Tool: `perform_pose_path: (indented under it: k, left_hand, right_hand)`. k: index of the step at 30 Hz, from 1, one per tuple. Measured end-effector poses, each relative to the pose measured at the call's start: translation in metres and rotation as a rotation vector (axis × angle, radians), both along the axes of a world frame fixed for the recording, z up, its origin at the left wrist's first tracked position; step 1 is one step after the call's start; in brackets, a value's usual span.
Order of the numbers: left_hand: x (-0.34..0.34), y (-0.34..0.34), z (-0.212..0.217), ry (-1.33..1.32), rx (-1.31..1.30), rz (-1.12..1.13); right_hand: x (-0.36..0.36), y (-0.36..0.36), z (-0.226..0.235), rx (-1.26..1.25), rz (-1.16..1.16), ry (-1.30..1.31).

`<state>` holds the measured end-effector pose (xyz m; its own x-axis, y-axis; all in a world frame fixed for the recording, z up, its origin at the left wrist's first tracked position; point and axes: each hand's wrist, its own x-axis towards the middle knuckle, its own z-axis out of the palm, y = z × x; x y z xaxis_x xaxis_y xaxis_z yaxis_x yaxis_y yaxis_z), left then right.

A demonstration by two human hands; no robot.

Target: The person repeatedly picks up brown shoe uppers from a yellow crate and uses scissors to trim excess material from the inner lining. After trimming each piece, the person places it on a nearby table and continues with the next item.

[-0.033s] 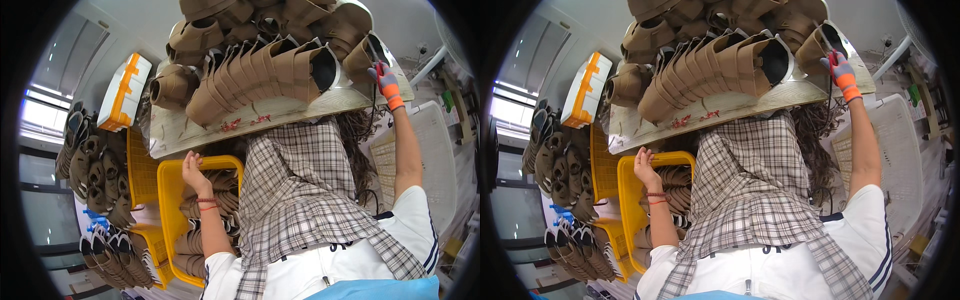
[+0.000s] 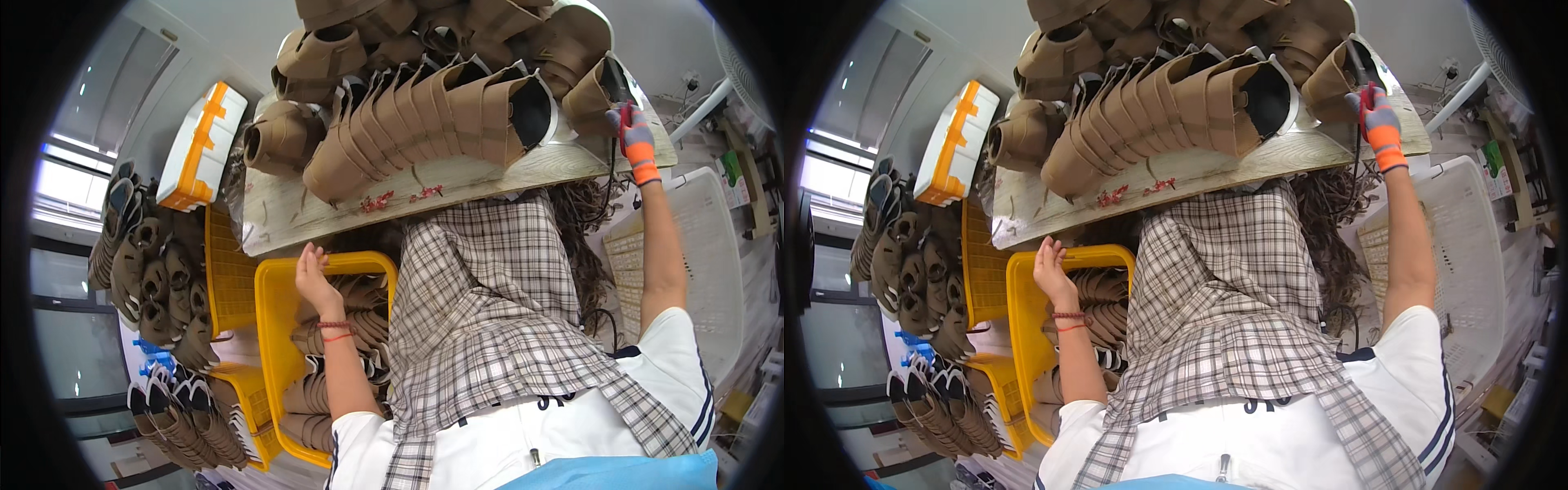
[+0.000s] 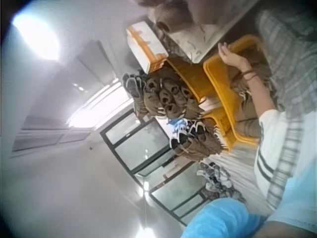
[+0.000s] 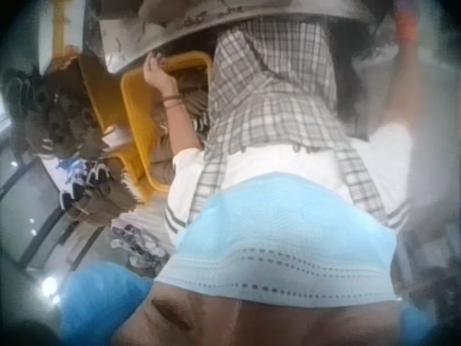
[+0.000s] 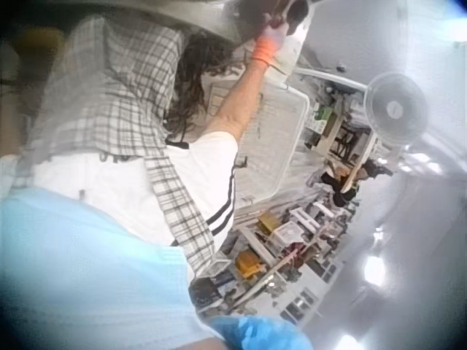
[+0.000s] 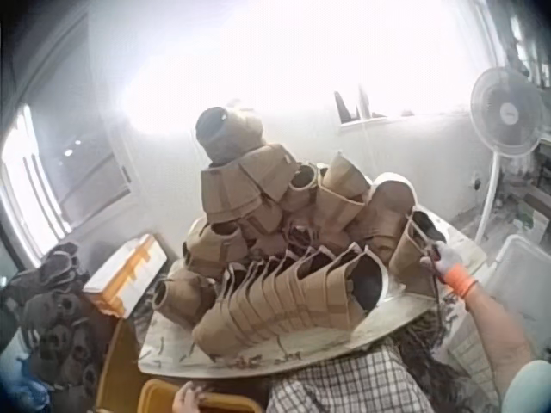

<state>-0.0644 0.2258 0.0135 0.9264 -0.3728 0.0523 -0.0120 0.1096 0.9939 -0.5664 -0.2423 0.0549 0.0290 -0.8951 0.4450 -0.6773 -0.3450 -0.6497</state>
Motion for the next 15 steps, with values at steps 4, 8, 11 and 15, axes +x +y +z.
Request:
perform_pose_path:
  k: [4,8,11,15]
  left_hand:
    - [0.025,-0.018,-0.006,0.091,-0.142,-0.122]
    - [0.044,-0.073,0.000,0.227,-0.377,-0.400]
    - [0.052,-0.106,0.015,0.356,-0.502,-0.474]
    - [0.065,-0.136,0.032,0.324,-0.276,-0.635]
  right_hand:
    - [0.033,0.060,0.023,-0.297,-0.127,-0.080]
    - [0.133,0.114,0.022,0.151,0.469,-0.597]
    - [0.203,0.126,0.049,0.404,0.569,-0.590]
    - [0.242,0.101,0.034,0.491,0.763,-0.648]
